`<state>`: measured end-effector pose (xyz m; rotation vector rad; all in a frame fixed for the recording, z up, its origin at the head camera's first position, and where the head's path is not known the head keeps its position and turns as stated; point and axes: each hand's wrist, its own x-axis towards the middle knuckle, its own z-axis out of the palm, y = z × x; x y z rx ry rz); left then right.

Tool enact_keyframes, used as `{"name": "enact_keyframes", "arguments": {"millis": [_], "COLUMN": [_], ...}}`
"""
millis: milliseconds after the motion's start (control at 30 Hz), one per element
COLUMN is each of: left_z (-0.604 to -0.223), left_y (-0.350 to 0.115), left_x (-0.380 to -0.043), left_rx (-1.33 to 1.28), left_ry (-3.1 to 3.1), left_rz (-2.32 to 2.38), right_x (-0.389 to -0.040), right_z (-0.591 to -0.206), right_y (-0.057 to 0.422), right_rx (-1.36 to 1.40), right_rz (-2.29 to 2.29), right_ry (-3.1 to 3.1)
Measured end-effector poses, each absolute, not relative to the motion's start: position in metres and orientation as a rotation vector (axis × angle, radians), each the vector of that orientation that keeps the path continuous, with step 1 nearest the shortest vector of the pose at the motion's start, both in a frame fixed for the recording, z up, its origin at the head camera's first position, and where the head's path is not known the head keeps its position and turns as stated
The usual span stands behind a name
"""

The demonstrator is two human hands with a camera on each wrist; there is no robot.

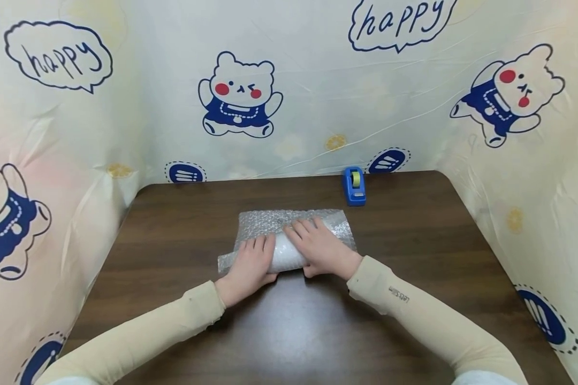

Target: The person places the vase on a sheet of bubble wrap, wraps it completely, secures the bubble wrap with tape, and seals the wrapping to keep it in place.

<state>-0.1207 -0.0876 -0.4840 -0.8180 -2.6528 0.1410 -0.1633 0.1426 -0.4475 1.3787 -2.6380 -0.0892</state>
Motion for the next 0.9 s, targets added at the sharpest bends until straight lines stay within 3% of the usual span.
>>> {"name": "enact_keyframes", "arguments": {"millis": [600, 900], "left_z": [-0.473, -0.47], "left_y": [-0.099, -0.101], "left_x": [-0.136, -0.139], "left_rx": [-0.968, -1.049], "left_ry": [-2.711, -2.832], "left_rz": [-0.145, -0.189], "right_x": [-0.137, -0.127], "right_z": [-0.457, -0.46], "right_y": [0.155, 0.157], "right_rx": [1.151, 1.189], "right_rz": [-0.152, -0.141], "right_ry": [-2.62, -2.596]}}
